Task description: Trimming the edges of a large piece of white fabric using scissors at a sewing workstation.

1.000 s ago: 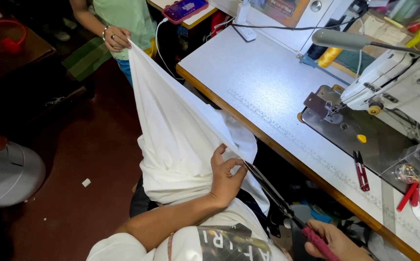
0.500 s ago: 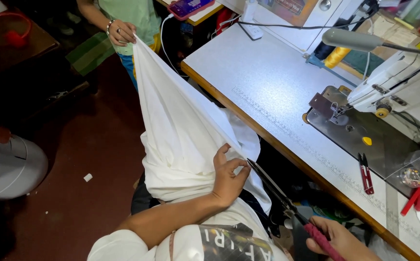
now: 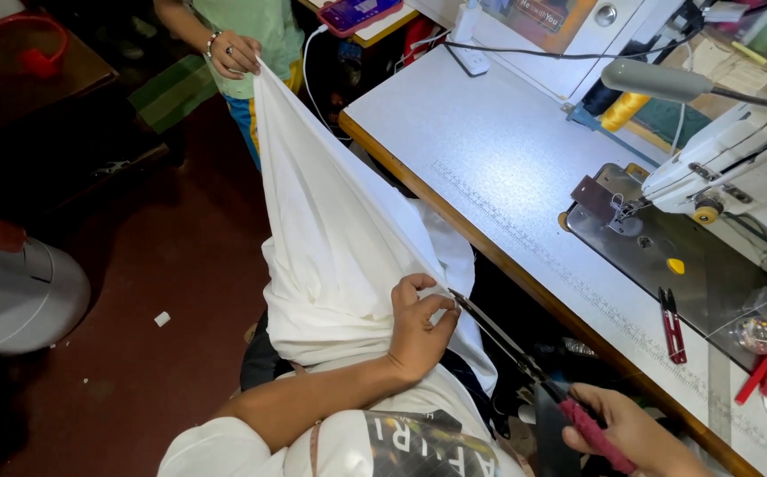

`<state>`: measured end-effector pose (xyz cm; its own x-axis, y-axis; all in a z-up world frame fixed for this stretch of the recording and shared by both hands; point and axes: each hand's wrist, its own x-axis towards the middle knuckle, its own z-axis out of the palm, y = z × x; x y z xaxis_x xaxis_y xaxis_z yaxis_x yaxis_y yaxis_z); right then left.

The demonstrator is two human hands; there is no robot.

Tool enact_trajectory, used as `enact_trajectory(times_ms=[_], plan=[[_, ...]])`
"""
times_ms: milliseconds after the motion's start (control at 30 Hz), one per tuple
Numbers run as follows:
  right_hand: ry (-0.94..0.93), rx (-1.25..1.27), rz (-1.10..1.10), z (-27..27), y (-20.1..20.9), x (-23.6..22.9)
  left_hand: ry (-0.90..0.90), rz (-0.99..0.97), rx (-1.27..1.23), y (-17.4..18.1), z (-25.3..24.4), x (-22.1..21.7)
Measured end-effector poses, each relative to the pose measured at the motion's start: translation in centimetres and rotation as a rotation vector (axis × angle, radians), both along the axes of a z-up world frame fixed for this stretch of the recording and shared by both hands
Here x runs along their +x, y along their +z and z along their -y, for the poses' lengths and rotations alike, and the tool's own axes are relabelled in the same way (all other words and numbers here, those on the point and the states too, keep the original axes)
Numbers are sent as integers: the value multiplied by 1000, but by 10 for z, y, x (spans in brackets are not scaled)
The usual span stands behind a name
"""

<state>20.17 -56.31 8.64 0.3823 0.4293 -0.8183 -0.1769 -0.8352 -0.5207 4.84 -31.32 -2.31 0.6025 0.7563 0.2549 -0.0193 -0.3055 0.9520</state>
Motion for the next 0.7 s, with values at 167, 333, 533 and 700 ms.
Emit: enact_trajectory(times_ms=[167, 333, 533, 700], plan=[[81, 97, 20, 11, -25, 8, -36, -15, -4, 3, 1, -2], [109, 202, 52, 1, -34, 4, 10, 59, 115, 2, -1, -2], [190, 367, 77, -7, -52, 4, 17, 74, 182, 5, -4, -2], [173, 364, 35, -17, -68, 6, -5, 78, 224, 4, -5, -2]])
